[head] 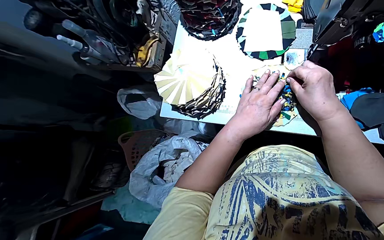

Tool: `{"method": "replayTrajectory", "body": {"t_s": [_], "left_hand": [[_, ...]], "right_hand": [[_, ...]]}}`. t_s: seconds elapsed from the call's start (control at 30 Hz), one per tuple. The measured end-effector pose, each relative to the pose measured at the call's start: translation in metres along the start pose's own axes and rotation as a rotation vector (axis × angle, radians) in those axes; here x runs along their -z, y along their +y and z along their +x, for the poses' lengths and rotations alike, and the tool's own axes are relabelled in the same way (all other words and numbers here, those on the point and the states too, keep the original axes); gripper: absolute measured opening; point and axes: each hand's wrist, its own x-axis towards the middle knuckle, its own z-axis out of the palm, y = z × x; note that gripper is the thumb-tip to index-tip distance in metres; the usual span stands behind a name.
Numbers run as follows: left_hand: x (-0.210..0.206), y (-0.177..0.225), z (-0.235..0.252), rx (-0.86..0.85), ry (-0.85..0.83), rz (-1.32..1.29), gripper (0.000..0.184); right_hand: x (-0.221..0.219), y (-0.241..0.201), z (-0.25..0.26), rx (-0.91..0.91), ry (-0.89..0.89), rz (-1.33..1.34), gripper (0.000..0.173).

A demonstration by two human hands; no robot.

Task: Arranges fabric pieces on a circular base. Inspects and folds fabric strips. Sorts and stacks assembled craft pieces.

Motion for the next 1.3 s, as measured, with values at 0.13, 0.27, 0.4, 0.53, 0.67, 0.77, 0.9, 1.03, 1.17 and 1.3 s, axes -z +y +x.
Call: {"method": "replayTrajectory", "body": {"t_s": [0.13,0.27,0.4,0.53,0.67,0.77,0.9,1.03,1.17,1.3], "left_hand": [[-0.005,0.000,0.006,0.027,-0.085,0.031,0.058],[-0.002,0.001,0.003,0.004,-0.023,-0.006,0.056],[-0.002,0.007,-0.002,-0.086,0.134,-0.081,0.041],[-0.007,0.015,-0.005,-0.112,0.096,-0.073,0.033],[-0.006,0.019,-0.009,-0.118,0.119,-0.105,0.027],[-0.009,0.018,-0.013,-0.111,0.206,-0.121,0.023],[-0.016,0.018,-0.017,-0.084,0.200,-0.079,0.019],[-0.012,0.018,-0.018,-0.088,0.188,-0.112,0.020],[-0.007,0.014,-0.019,-0.067,0.240,-0.130,0.019],[-0.011,0.012,-0.020,-0.048,0.217,-0.084,0.019]], "right_hand": [[0.005,0.001,0.000,0.000,-0.001,0.028,0.019],[0.023,0.003,-0.008,0.033,0.005,0.135,0.018],[0.030,0.004,-0.016,0.074,-0.093,0.125,0.013],[0.023,0.006,-0.017,0.065,-0.112,0.071,0.013],[0.021,0.006,-0.013,0.044,-0.066,0.054,0.016],[0.016,0.006,-0.009,0.033,-0.051,0.036,0.015],[0.013,0.008,-0.009,0.049,-0.068,0.033,0.015],[0.025,0.004,-0.016,0.096,-0.039,0.135,0.015],[0.036,-0.002,-0.031,0.189,-0.139,0.163,0.016],[0.026,-0.003,-0.042,0.204,-0.175,0.126,0.017]]}}
